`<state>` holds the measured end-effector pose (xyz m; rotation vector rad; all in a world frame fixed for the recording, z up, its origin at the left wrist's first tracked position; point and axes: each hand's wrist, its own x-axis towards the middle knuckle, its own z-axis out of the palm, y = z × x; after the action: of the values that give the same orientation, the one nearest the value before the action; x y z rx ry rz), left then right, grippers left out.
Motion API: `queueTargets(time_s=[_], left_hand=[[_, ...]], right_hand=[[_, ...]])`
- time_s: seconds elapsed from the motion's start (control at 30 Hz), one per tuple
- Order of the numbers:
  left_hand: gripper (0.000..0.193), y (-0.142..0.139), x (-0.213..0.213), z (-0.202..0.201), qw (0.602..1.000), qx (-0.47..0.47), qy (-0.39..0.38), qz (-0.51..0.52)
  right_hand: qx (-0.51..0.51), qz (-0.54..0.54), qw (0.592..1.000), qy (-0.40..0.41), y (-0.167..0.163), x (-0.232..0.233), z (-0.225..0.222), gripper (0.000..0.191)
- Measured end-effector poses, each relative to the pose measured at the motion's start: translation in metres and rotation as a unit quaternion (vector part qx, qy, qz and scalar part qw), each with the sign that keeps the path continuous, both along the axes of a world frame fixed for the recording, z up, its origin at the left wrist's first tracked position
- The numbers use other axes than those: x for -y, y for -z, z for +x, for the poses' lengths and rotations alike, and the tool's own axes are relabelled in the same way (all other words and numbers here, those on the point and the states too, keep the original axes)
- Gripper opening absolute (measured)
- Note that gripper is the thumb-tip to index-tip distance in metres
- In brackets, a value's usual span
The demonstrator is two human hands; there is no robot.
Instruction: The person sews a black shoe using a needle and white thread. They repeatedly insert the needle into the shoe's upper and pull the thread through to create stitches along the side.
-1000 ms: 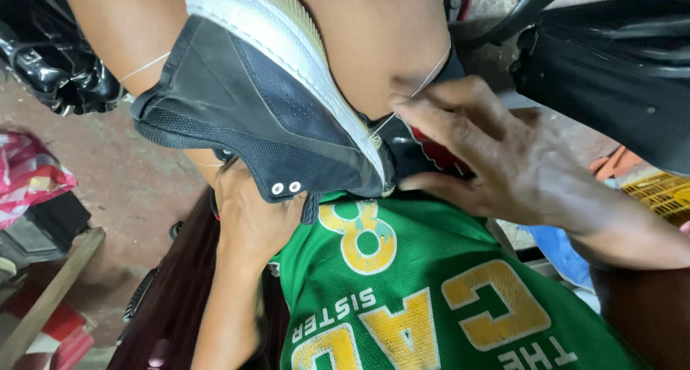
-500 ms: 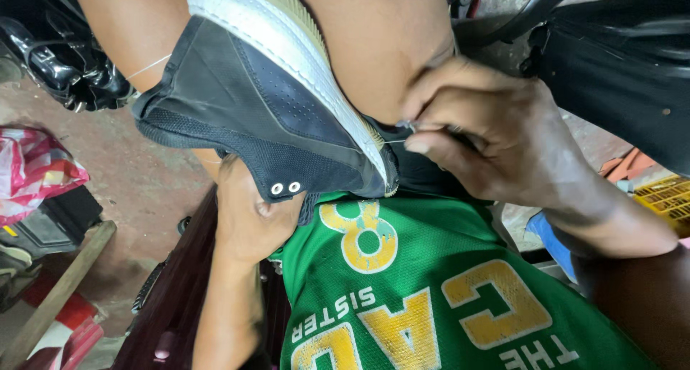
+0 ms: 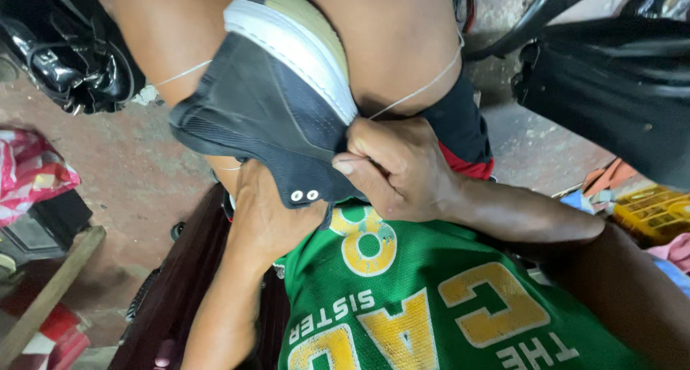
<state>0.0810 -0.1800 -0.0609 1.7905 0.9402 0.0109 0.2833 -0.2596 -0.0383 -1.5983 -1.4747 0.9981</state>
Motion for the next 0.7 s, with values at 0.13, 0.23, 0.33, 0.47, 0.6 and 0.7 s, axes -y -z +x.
queueTargets(time_s=[0.13,0.23,0.33,0.47,0.6,0.7], left_hand=[[0.035,0.006,-0.002,-0.007,0.997,0.053,0.008,0.054],[0.029,0.012,-0.001,-0.015,0.998,0.06,0.03,0.005],[0.028,0.016,0.004,-0.021,0.996,0.086,0.006,-0.008],[0.042,0.01,0.004,-0.022,0.993,0.074,-0.006,0.089],[0.035,-0.006,-0.018,-0.017,0.987,0.146,0.004,-0.06],[0.048,-0.02,-0.027,-0.006,0.98,0.181,0.063,-0.053]], right_hand=[[0.014,0.023,1.0,0.011,0.009,-0.003,-0.006,0.03],[0.001,0.013,1.0,0.001,0.008,-0.006,-0.005,0.028],[-0.01,-0.002,1.0,0.003,0.004,-0.008,0.001,0.029],[-0.192,-0.102,0.975,0.047,-0.008,-0.001,0.015,0.034],[-0.234,-0.04,0.971,0.02,-0.009,0.006,0.033,0.033],[-0.244,-0.033,0.965,0.096,-0.012,0.016,0.046,0.051]])
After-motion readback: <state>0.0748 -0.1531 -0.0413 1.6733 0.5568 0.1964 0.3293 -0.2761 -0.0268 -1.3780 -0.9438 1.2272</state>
